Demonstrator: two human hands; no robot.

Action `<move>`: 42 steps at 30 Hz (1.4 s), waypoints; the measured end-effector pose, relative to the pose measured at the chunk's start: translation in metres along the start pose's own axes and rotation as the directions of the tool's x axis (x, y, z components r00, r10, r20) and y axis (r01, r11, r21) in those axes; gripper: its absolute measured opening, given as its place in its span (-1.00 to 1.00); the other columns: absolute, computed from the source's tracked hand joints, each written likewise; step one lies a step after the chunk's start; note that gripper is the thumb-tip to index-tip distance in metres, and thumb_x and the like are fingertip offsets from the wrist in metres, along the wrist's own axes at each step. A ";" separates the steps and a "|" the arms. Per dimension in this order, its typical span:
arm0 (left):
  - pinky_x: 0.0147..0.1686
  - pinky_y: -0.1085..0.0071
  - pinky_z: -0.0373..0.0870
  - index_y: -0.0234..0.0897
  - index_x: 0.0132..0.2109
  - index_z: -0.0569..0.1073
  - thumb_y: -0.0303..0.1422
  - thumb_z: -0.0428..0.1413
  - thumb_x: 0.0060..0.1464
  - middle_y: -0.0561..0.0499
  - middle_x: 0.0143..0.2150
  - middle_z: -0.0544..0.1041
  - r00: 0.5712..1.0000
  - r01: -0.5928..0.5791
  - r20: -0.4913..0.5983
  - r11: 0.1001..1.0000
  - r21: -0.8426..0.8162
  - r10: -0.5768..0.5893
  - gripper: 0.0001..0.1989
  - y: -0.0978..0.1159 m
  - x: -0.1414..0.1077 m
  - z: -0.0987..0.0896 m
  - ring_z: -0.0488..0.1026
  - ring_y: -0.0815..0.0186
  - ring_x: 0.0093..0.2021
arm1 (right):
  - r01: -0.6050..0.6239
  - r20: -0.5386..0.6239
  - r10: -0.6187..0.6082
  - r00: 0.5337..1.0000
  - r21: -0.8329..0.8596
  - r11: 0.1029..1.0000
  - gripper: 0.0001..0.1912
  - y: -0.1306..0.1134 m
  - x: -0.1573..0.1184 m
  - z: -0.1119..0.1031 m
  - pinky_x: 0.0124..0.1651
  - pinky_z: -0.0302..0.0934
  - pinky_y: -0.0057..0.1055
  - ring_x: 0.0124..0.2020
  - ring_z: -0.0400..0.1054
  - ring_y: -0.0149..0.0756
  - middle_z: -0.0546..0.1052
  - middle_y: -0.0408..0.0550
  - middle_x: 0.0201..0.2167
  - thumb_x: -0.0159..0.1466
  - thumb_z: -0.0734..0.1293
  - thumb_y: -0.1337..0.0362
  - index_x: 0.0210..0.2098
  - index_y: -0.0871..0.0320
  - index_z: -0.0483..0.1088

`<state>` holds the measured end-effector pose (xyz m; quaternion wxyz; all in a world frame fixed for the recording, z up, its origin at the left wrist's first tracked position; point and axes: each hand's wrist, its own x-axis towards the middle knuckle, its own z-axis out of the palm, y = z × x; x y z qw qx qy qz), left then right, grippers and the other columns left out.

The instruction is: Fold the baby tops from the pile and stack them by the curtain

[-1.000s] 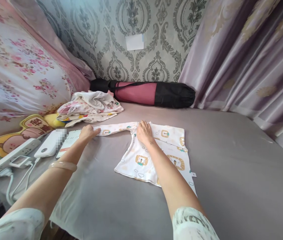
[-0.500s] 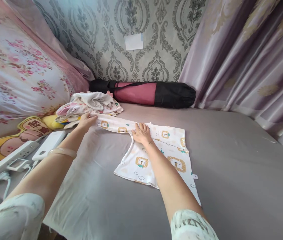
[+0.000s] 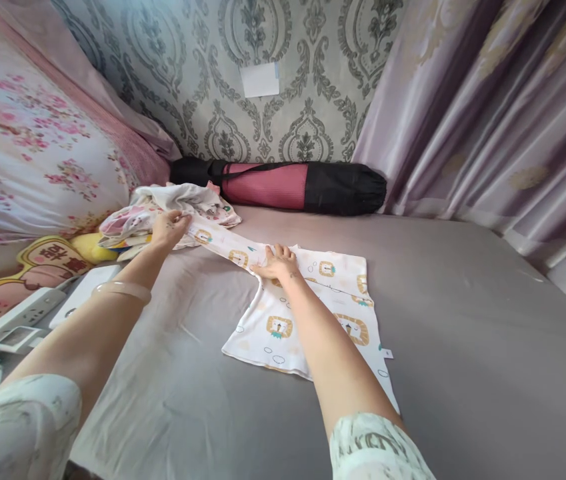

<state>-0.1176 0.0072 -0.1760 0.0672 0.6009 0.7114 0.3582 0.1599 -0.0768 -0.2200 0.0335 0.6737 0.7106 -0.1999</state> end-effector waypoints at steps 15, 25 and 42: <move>-0.45 0.40 0.45 -0.32 -0.30 0.40 -0.35 0.08 -0.03 0.06 -0.52 0.39 0.982 0.167 0.172 0.779 -0.604 -0.077 -0.86 0.100 -0.023 -0.011 0.43 0.30 -0.46 | 0.098 -0.142 -0.074 0.987 0.169 0.981 -0.07 0.009 -0.002 -0.006 0.34 -0.20 -0.10 0.41 -0.23 0.00 -0.09 0.06 0.44 0.17 0.28 -0.18 0.40 0.04 -0.03; -0.41 0.34 0.50 -0.33 -0.28 0.38 -0.32 0.10 0.10 0.02 -0.42 0.44 0.927 0.165 0.343 0.659 -0.734 0.150 -0.86 0.161 -0.087 0.033 0.48 0.30 -0.42 | 0.126 -0.110 0.327 0.938 0.992 -0.028 -0.79 0.077 -0.040 -0.001 -0.01 0.36 -0.34 -0.13 0.49 -0.31 0.55 0.12 -0.09 0.37 0.16 0.30 -0.10 0.21 0.36; 0.03 0.24 0.34 -0.34 -0.01 0.44 -0.40 0.09 0.06 -0.15 -0.11 0.51 0.862 -0.230 0.364 0.912 -0.340 0.353 -0.69 0.131 -0.143 0.091 0.44 0.17 -0.06 | 0.051 0.022 0.292 0.956 0.969 -0.242 -0.33 0.121 -0.063 0.000 -0.08 0.39 -0.12 -0.06 0.47 -0.10 0.52 0.28 -0.05 0.38 -0.07 -0.15 0.06 0.26 0.28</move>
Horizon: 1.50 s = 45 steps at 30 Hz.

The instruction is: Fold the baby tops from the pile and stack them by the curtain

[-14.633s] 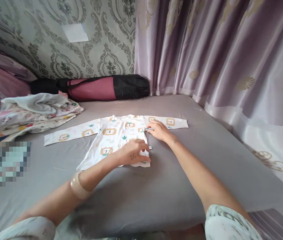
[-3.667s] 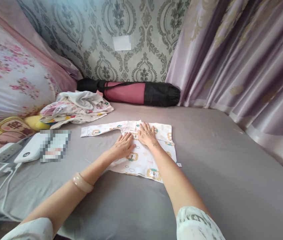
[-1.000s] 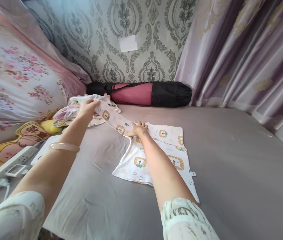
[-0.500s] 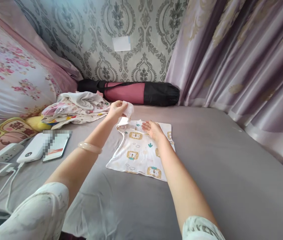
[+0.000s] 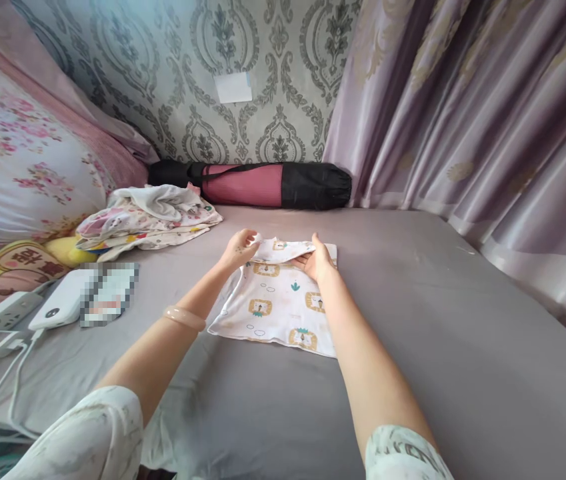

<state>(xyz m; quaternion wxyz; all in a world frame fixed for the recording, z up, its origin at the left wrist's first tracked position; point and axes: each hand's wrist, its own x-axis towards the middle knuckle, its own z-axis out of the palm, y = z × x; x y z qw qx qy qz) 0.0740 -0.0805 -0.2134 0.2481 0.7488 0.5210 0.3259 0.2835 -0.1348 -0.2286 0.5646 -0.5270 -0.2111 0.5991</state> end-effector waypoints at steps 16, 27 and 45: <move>-0.19 0.38 0.39 -0.13 0.08 0.43 -0.49 -0.10 0.16 -0.10 0.02 0.35 0.962 -0.224 0.247 0.853 0.472 0.116 -0.60 -0.036 -0.039 -0.011 0.41 0.21 -0.04 | 0.148 -0.380 -0.395 0.837 -0.537 0.831 -0.93 0.003 0.004 -0.024 -0.39 0.39 -0.44 -0.47 0.43 -0.36 0.52 -0.10 -0.46 0.14 0.33 0.44 -0.40 0.19 0.43; -0.06 0.32 0.39 -0.13 0.07 0.49 -0.40 -0.01 0.11 -0.12 -0.01 0.42 0.941 -0.234 0.323 0.875 0.423 0.096 -0.61 -0.040 -0.033 -0.017 0.42 0.12 0.03 | -0.119 -0.160 -0.502 0.850 -0.986 0.113 -0.69 -0.003 -0.028 -0.038 -0.09 0.25 -0.24 -0.07 0.43 -0.02 0.55 0.17 -0.13 0.30 0.19 0.28 -0.03 0.16 0.44; 0.30 0.18 0.02 -0.34 0.01 0.46 -0.50 -0.12 0.20 -0.21 0.06 0.49 0.896 -0.439 0.307 0.736 0.516 0.319 -0.66 -0.004 0.004 0.035 0.27 0.13 0.24 | 0.392 0.467 -0.297 0.833 -0.876 -0.280 -0.40 0.034 -0.002 0.047 0.40 -0.36 -0.19 0.41 -0.13 -0.16 0.06 0.11 0.40 0.41 -0.05 0.24 0.36 0.38 0.04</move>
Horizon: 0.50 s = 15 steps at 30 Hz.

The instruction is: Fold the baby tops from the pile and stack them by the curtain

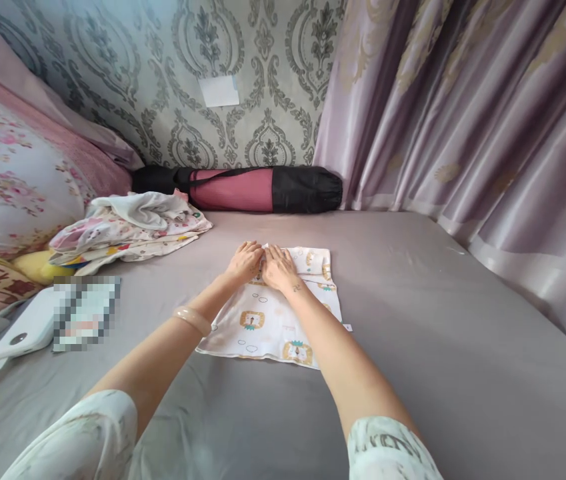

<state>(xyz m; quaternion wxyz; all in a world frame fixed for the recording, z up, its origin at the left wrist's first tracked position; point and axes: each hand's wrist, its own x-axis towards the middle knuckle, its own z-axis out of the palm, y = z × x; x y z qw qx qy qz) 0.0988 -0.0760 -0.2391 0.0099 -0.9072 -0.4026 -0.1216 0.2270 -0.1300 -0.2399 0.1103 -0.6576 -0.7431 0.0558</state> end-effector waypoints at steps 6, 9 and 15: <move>0.32 0.09 -0.02 -0.35 0.31 0.21 -0.22 -0.23 0.34 -0.24 0.35 0.21 0.994 0.069 0.090 0.998 0.000 -0.069 -0.49 -0.012 -0.006 0.017 0.08 0.06 0.37 | -0.011 0.077 0.013 0.997 -0.033 0.999 -0.37 0.012 0.000 0.011 0.42 -0.38 -0.14 0.44 -0.23 -0.20 -0.07 -0.03 0.44 0.42 -0.11 0.17 0.41 0.28 -0.07; 0.32 0.03 -0.05 -0.26 0.39 0.09 -0.09 -0.29 0.34 -0.22 0.42 0.07 0.981 0.126 0.149 0.992 -0.013 -0.123 -0.40 -0.015 -0.011 0.019 -0.06 0.00 0.42 | -0.061 0.076 0.065 0.995 -0.043 0.997 -0.35 0.019 -0.005 0.010 0.42 -0.37 -0.10 0.44 -0.25 -0.18 -0.07 0.00 0.44 0.42 -0.12 0.14 0.41 0.31 -0.08; 0.35 0.11 -0.14 -0.47 0.40 0.00 0.01 -0.30 0.30 -0.31 0.45 -0.06 0.958 0.226 0.187 0.974 -0.029 -0.216 -0.26 -0.017 -0.013 0.018 -0.17 0.02 0.45 | -0.201 0.077 0.211 0.974 -0.120 0.972 -0.33 0.041 -0.017 -0.001 0.42 -0.42 -0.10 0.44 -0.30 -0.17 -0.10 0.07 0.44 0.42 -0.12 0.14 0.41 0.39 -0.10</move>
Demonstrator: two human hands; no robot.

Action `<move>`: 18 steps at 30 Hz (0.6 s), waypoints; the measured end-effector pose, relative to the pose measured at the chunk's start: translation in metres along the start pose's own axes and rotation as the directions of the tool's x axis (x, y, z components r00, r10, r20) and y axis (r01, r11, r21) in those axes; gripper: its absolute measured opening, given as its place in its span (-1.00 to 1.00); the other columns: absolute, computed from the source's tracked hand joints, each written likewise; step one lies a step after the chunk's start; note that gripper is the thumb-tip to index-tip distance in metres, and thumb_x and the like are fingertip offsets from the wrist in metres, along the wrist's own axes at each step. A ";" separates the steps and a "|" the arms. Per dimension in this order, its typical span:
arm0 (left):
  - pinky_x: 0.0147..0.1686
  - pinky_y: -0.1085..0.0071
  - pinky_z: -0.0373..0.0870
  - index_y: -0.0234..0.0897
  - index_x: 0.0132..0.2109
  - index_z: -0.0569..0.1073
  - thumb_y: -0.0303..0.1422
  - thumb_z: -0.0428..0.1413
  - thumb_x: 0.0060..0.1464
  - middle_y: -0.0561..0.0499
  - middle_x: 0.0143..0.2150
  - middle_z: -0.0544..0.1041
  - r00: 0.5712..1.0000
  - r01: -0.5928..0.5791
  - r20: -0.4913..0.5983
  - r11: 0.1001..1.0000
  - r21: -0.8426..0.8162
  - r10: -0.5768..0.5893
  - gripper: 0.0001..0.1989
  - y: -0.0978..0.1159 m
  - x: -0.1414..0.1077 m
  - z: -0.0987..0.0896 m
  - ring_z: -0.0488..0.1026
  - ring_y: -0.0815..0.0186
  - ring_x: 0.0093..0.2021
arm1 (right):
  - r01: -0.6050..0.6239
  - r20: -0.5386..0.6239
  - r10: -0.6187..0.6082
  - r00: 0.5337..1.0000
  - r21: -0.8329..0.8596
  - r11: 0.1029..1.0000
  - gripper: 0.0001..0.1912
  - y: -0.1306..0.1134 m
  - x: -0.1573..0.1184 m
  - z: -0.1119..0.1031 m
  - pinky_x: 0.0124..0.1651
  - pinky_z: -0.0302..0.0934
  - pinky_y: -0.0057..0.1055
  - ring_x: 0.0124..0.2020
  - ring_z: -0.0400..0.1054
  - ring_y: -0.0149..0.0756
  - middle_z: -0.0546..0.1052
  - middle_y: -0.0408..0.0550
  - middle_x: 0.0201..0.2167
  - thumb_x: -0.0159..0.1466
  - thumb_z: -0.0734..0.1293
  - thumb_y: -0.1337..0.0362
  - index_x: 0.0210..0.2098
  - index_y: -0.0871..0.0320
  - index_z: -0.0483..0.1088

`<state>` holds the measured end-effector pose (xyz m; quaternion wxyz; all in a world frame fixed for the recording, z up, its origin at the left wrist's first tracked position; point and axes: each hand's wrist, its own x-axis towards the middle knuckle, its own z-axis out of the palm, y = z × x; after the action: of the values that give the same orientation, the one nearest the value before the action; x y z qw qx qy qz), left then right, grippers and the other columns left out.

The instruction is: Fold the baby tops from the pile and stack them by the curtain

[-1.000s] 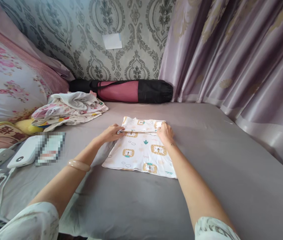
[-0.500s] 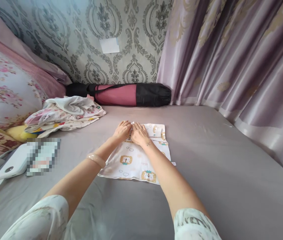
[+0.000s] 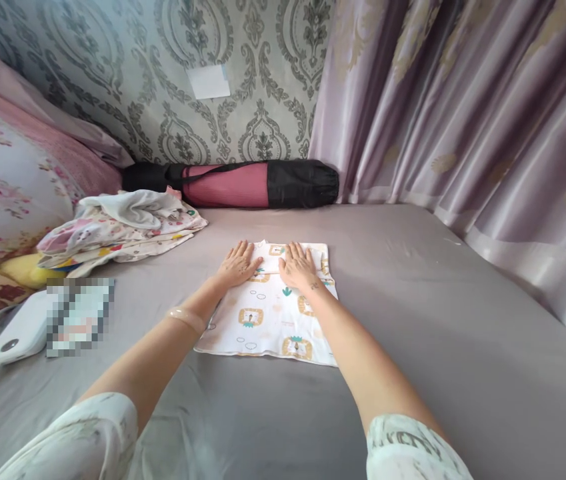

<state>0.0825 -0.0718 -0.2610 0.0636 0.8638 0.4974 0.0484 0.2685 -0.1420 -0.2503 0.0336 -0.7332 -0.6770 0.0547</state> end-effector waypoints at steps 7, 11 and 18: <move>0.36 0.16 -0.15 -0.57 0.39 -0.02 0.07 -0.30 0.27 -0.35 0.45 -0.07 0.999 0.034 0.010 0.999 -0.014 -0.034 -0.17 -0.002 0.001 0.001 -0.18 0.00 0.45 | -0.164 -0.033 0.163 0.986 -0.017 0.986 -0.30 0.016 -0.010 -0.004 0.41 -0.38 -0.08 0.44 -0.30 -0.09 -0.15 0.14 0.44 0.41 -0.10 0.08 0.41 0.38 -0.12; 0.35 0.12 -0.12 -0.56 0.39 -0.03 0.06 -0.30 0.27 -0.35 0.45 -0.08 0.998 0.039 0.043 0.999 0.000 -0.039 -0.18 -0.003 0.002 -0.003 -0.17 0.00 0.45 | -0.163 -0.029 0.162 0.986 -0.012 0.987 -0.31 0.017 -0.012 -0.006 0.41 -0.36 -0.08 0.44 -0.29 -0.07 -0.13 0.15 0.44 0.41 -0.09 0.09 0.41 0.39 -0.12; 0.36 0.05 -0.16 -0.45 0.37 0.10 -0.11 -0.29 0.33 -0.28 0.44 0.00 0.988 -0.089 -0.112 0.989 0.117 0.102 -0.36 0.021 0.000 -0.014 -0.15 0.05 0.45 | -0.029 -0.057 0.030 0.998 0.013 0.999 -0.36 0.007 -0.009 -0.019 0.40 -0.42 0.02 0.44 -0.30 -0.08 -0.13 0.13 0.44 0.42 -0.11 0.14 0.41 0.27 -0.06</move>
<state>0.0986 -0.0817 -0.2436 -0.0165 0.8845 0.4603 0.0744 0.2772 -0.1513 -0.2323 0.0567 -0.7442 -0.6644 0.0382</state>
